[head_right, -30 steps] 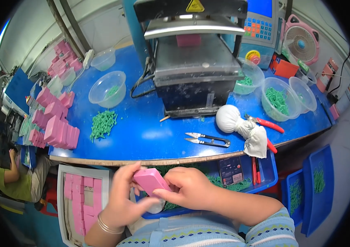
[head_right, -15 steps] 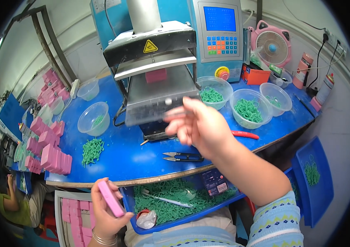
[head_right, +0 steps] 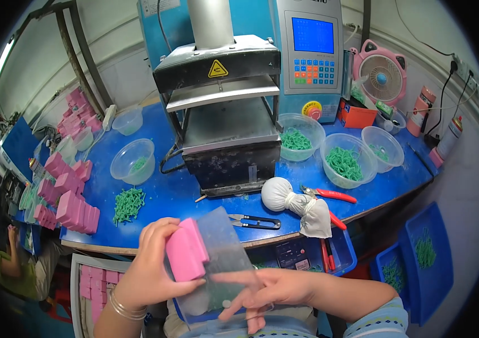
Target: Assembling small green wax pieces into holes within larger pink wax blocks.
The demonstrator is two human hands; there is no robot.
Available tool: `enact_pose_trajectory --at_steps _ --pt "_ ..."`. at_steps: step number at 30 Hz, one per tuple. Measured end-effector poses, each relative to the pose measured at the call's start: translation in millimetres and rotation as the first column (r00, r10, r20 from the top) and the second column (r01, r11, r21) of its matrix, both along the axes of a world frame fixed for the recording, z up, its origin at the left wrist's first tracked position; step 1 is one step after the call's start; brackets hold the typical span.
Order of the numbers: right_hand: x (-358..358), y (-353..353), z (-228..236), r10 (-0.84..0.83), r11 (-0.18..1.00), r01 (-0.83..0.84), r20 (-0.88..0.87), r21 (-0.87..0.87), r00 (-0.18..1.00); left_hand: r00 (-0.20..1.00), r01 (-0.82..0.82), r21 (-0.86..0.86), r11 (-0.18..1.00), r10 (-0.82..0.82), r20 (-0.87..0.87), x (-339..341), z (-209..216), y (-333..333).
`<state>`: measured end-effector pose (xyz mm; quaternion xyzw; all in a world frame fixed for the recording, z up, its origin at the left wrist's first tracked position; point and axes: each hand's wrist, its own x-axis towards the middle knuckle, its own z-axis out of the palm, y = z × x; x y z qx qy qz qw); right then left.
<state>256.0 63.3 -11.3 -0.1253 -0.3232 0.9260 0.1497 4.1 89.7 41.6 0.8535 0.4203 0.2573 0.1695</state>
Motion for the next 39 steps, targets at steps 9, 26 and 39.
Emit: enact_pose_trajectory --at_steps 9,26,39 --pt "-8.7 -3.0 -32.4 0.054 0.985 -0.083 -0.185 -0.150 0.981 0.911 -0.412 0.230 0.882 0.400 0.101 -8.2 -33.0 41.7" --pt "-19.0 -6.0 -62.5 -0.058 0.892 -0.013 0.144 0.451 0.988 0.993 -0.072 0.600 0.797 0.004 0.114 5.3 -46.1 -28.8" --pt "5.0 -9.6 2.0 -0.128 0.971 0.063 -0.279 -0.232 0.952 0.893 -0.441 0.328 0.835 0.372 0.255 -16.3 -57.6 14.1"
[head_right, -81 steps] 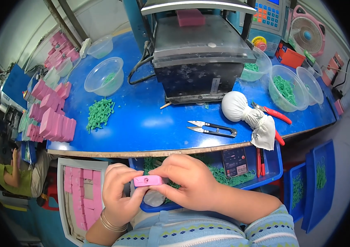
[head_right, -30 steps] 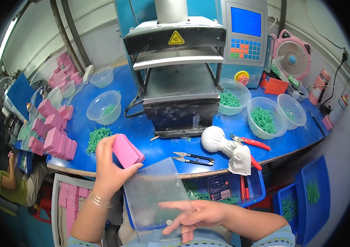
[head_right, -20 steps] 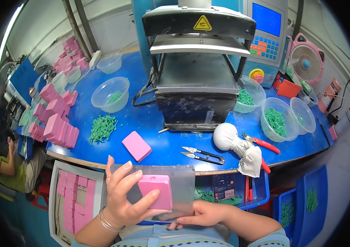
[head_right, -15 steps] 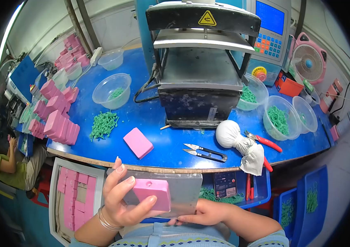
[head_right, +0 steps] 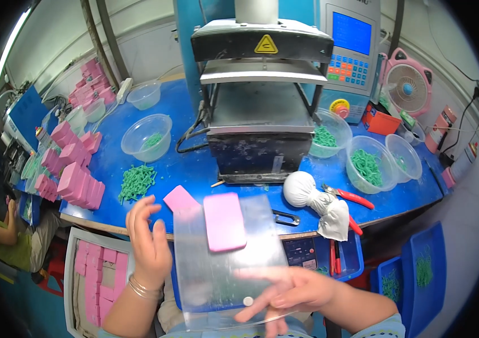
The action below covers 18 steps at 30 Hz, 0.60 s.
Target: Assembling small green wax pieces into holes within larger pink wax blocks.
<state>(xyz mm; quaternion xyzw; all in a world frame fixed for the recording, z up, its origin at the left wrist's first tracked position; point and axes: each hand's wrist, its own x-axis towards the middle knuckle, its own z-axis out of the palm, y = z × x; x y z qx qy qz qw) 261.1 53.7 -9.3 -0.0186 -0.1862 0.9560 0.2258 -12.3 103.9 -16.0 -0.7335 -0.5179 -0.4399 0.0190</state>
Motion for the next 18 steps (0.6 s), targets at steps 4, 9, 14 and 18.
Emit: enact_pose_trajectory --at_steps 4,9,14,18 --pt "17.1 7.9 54.1 -0.171 0.984 0.174 -0.075 0.037 0.982 0.986 -0.063 -0.125 0.990 0.042 -0.160 3.5 -6.7 29.5" --pt "17.3 33.1 81.6 -0.288 0.942 0.304 -0.118 0.146 0.950 0.986 -0.074 -0.260 0.963 0.031 -0.167 6.1 -5.0 33.5" --pt "14.5 55.2 86.8 -0.335 0.930 0.346 -0.095 0.129 0.937 0.991 -0.052 -0.266 0.963 0.017 -0.130 2.4 -7.1 27.0" --pt "15.8 59.1 85.2 -0.331 0.931 0.340 -0.091 0.129 0.939 0.990 -0.066 -0.266 0.962 0.029 -0.141 2.5 -8.2 27.5"
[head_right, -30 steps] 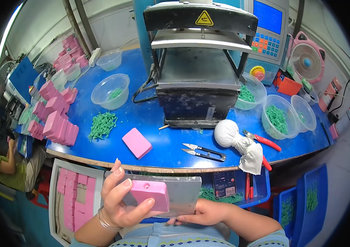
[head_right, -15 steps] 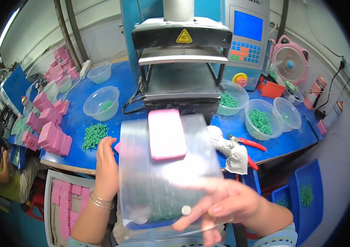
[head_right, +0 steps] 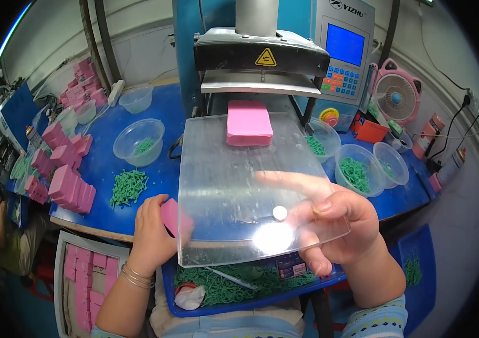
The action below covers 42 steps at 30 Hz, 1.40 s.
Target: Assembling small green wax pieces into holes within larger pink wax blocks.
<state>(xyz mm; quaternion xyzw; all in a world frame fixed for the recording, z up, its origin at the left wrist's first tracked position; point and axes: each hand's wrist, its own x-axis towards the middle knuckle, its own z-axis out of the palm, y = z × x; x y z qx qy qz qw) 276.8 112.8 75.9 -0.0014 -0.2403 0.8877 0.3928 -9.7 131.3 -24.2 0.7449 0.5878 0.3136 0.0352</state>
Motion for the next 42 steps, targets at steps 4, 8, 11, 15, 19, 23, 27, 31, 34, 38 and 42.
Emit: enact_pose_trajectory --at_steps 4,8,11,15,19,23,27,31,34,38,42 --pt "4.1 -12.6 -4.5 -0.050 0.997 0.049 0.025 0.061 0.998 1.000 -0.006 0.012 1.000 0.006 -0.011 -0.2 0.3 -1.7" --pt "7.7 -14.3 -7.5 -0.062 0.995 0.060 0.028 0.074 0.998 1.000 0.001 0.039 0.999 0.000 -0.029 0.7 -1.3 -2.2" --pt "7.8 3.4 -7.3 -0.047 0.994 0.046 0.006 0.103 0.999 0.999 -0.007 0.046 0.999 0.009 -0.044 2.0 -2.6 -1.2" --pt "12.0 47.9 0.5 0.020 0.995 -0.023 0.031 0.099 0.999 0.997 0.003 0.052 0.999 0.000 -0.071 3.8 -3.4 -0.9" --pt "12.8 66.8 -3.4 0.018 0.997 -0.021 0.044 0.069 0.999 0.999 0.008 0.035 0.999 -0.006 -0.054 4.5 -4.5 -0.4" --pt "15.6 42.8 -19.2 -0.033 0.995 0.019 0.146 0.099 0.989 0.999 -0.005 0.029 1.000 0.006 -0.049 1.7 2.2 -3.3" --pt "22.4 0.2 -37.4 0.068 0.996 -0.072 0.088 0.050 0.994 0.981 0.087 0.282 0.955 -0.132 0.144 -1.1 32.2 -15.2" --pt "13.1 -30.9 -56.9 0.150 0.987 -0.157 0.140 0.036 0.979 0.946 0.222 0.423 0.879 -0.298 0.124 7.9 69.2 -23.8" --pt "6.4 -38.4 -63.2 0.289 0.955 -0.296 0.322 -0.027 0.902 0.938 0.347 0.364 0.865 -0.310 -0.157 19.6 83.2 -23.7" --pt "-2.2 -38.3 -72.9 0.257 0.893 -0.428 0.623 0.138 0.739 0.887 0.462 0.288 0.839 -0.445 -0.126 24.4 81.8 -23.3" --pt "-9.0 -39.5 -88.8 0.172 0.900 -0.389 0.660 0.196 0.731 0.865 0.497 0.369 0.786 -0.482 -0.140 25.4 67.9 -34.2"
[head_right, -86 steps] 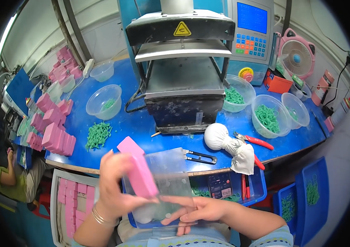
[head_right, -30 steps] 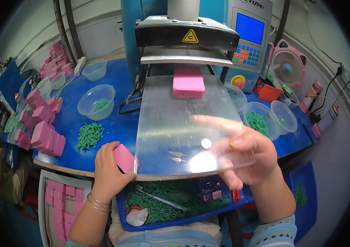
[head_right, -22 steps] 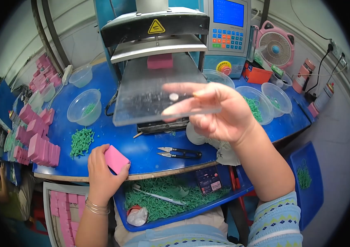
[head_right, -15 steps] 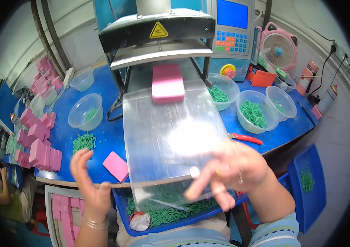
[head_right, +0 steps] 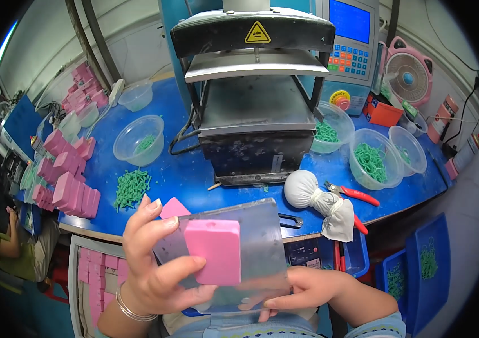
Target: Assembling small green wax pieces into holes within larger pink wax blocks.
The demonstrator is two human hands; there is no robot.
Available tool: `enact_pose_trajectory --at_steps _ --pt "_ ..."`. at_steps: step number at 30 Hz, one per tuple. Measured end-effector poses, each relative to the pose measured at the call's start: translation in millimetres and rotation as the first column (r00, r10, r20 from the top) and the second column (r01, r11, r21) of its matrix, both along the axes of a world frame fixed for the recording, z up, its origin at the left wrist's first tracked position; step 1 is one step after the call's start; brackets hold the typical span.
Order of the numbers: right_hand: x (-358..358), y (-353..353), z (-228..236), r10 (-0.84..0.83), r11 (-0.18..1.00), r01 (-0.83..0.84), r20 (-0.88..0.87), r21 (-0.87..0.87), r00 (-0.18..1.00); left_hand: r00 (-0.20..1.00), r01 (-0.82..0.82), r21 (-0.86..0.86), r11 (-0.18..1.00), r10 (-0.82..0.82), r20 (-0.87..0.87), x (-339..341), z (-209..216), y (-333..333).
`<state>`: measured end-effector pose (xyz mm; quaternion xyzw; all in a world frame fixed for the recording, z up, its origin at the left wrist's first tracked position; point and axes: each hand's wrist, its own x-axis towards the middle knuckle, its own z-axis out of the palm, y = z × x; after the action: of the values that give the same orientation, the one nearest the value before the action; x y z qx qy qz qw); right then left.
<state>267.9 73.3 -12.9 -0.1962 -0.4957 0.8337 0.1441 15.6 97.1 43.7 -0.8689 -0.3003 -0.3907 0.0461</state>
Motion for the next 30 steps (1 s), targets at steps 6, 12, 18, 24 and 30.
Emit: enact_pose_trajectory --at_steps 6,12,18,24,30 --pt "-5.8 -3.7 -19.6 -0.033 0.981 0.034 -0.004 0.192 0.999 0.996 0.086 0.084 0.993 -0.085 -0.018 -3.0 -13.4 0.5" --pt "-8.2 -6.1 -24.7 -0.129 0.945 0.110 0.041 0.307 0.991 0.994 0.109 0.163 0.981 -0.106 -0.025 -4.5 -15.8 -1.9" --pt "-6.1 -5.4 -25.6 -0.072 0.920 0.053 0.034 0.388 0.997 0.996 0.082 0.058 0.995 -0.080 -0.025 -0.7 -12.5 -4.2" --pt "5.7 -23.0 8.6 -0.216 0.882 0.019 -0.369 -0.470 0.904 0.972 -0.152 -0.246 0.957 0.189 0.138 -10.5 -27.6 18.4" --pt "24.1 -8.1 65.9 -0.361 0.900 0.203 -0.398 -0.386 0.844 0.854 -0.515 -0.215 0.830 0.477 -0.205 -17.6 -61.9 36.1"
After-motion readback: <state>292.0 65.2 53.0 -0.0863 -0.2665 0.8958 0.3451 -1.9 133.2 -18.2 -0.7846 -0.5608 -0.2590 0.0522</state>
